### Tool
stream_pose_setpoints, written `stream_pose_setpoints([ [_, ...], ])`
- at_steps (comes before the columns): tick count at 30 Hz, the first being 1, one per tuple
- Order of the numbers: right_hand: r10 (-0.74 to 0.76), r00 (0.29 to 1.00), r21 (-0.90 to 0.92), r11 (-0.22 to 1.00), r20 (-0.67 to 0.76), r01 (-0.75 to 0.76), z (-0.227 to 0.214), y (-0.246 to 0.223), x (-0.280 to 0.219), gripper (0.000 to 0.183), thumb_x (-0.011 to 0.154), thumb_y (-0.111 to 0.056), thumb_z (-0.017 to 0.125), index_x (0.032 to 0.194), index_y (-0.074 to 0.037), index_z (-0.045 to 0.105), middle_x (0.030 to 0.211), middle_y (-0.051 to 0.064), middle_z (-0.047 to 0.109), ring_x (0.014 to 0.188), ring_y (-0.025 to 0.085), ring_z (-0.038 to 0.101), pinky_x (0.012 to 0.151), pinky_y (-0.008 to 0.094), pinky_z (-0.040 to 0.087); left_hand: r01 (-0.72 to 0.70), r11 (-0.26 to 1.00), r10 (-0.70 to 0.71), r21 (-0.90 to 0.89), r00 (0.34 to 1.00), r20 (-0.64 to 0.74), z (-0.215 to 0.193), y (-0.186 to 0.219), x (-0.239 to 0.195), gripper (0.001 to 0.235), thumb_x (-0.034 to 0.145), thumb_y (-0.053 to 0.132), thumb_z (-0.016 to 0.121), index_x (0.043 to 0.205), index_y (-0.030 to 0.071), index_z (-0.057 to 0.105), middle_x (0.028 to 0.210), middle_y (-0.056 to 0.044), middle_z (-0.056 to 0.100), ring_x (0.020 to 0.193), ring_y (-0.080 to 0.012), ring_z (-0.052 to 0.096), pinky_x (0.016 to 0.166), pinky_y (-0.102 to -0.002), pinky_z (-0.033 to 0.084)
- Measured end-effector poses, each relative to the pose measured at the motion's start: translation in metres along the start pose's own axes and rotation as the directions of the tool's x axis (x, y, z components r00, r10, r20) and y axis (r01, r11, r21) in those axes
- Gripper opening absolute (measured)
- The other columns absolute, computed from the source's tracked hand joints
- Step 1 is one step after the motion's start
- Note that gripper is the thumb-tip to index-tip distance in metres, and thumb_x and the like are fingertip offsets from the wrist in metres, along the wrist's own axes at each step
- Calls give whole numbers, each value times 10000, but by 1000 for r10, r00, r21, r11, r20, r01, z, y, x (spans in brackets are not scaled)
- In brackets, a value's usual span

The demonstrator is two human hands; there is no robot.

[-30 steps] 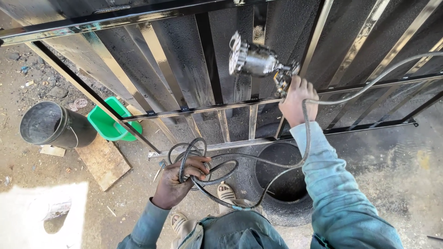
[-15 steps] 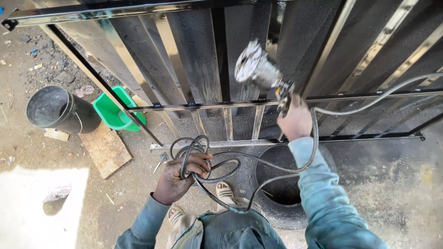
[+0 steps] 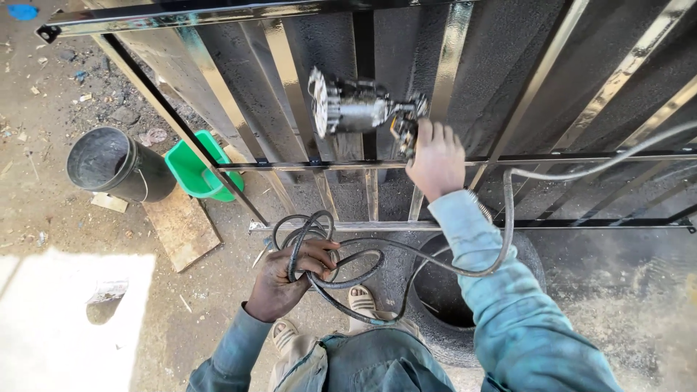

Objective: Spray painting a black metal gate using a pneumatic spray gun while managing the air hose.

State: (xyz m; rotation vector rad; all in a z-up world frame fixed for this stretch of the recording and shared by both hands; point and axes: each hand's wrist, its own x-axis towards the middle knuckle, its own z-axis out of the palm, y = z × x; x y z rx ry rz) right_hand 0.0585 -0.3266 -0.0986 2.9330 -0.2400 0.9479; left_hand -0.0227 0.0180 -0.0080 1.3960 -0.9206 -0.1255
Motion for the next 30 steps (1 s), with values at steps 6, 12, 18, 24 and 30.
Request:
stream_pose_setpoints([
  [6, 1, 982, 65, 998, -190, 12, -53, -6, 34, 745, 543, -71, 884, 1229, -42, 595, 971, 119, 633, 918, 329, 694, 857, 414, 581, -1, 1000, 1, 2, 999, -44, -7, 1, -10, 134, 859, -35, 755, 756, 34, 704, 858, -179, 764, 1067, -484, 728, 912, -576, 563],
  [12, 398, 841, 520, 661, 368, -541, 22, 24, -31, 328, 836, -182, 749, 1135, -115, 633, 874, 142, 689, 910, 405, 708, 771, 538, 554, -4, 1000, 4, 0, 994, -112, -9, 10, -15, 138, 870, -34, 752, 759, 28, 698, 866, -188, 756, 1074, -500, 717, 918, -592, 557],
  [18, 397, 548, 615, -58, 737, -786, 36, 3, -69, 78, 865, -23, 695, 897, 39, 660, 651, 124, 652, 566, 179, 683, 587, 348, 632, 22, 999, -19, 23, 992, -125, -14, 13, -18, 148, 882, -19, 744, 758, 44, 694, 879, -177, 756, 1093, -491, 712, 911, -560, 560],
  [24, 359, 528, 622, -237, 769, -746, 48, 0, -95, 93, 871, -9, 720, 858, 60, 658, 678, 173, 655, 565, 216, 683, 591, 384, 645, 30, 999, -25, 38, 992, -121, -14, 12, -21, 145, 900, 11, 734, 766, 50, 696, 892, -174, 754, 1099, -480, 711, 924, -558, 555],
  [30, 476, 407, 551, -214, 780, -806, 28, 33, -87, 144, 848, -17, 744, 902, 84, 656, 700, 153, 650, 543, 180, 704, 560, 390, 673, 16, 1000, -14, 19, 993, -117, -13, 9, -24, 145, 903, 34, 747, 766, 45, 702, 887, -181, 747, 1100, -481, 708, 921, -547, 560],
])
